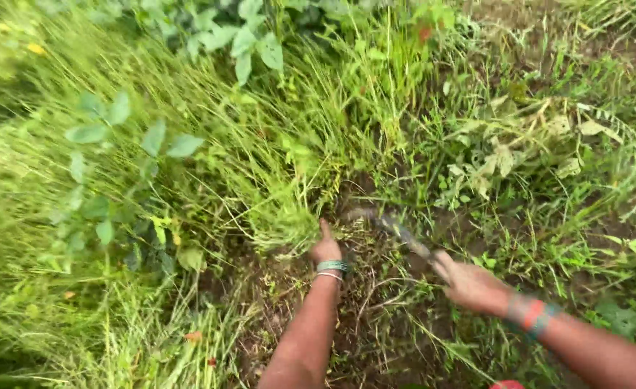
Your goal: Manually harvest grass using a handheld sickle.
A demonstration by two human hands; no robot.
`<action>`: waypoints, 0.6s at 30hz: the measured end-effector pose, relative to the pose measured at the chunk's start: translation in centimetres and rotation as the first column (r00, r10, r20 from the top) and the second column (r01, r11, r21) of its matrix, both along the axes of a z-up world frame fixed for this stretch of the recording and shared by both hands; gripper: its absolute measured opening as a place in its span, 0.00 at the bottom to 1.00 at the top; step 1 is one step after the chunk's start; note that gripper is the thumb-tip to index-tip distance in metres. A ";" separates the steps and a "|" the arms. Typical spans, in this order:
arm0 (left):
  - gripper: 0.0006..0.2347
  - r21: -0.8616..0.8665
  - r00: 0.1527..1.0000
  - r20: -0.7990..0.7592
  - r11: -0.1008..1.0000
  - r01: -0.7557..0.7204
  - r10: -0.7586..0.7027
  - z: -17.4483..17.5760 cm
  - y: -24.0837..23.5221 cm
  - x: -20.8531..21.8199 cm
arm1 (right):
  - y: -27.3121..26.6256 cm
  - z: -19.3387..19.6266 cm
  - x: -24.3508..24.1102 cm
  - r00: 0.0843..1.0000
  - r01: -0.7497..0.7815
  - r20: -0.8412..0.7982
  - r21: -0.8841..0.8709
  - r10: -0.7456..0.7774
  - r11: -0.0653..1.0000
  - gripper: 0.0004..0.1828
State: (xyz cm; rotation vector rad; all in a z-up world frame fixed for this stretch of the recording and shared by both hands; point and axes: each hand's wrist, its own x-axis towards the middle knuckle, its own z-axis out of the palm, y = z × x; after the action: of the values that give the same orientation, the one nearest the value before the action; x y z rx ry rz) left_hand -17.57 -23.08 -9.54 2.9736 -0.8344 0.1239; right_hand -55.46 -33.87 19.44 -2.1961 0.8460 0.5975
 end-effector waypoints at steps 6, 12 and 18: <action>0.31 -0.343 0.503 -0.804 0.446 -0.827 0.316 17.3 -0.2 -4.9 | -0.8 -5.4 11.3 0.906 -0.179 0.347 -0.205 0.243 0.962 0.32; 0.36 -0.454 0.607 -0.715 0.431 -0.780 0.346 12.1 0.4 -1.9 | 2.9 -2.5 11.3 0.927 -0.298 0.206 -0.101 0.313 0.949 0.21; 0.33 -0.344 0.493 -0.839 0.477 -0.809 0.231 14.9 0.8 -3.1 | 1.5 -1.5 9.9 0.948 -0.255 0.202 0.020 0.245 0.967 0.28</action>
State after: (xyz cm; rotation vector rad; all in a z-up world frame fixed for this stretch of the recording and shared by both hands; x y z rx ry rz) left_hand -20.69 -22.32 5.40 2.0500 0.3410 -0.5300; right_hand -45.55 -32.40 17.96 -2.2925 0.4488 0.5005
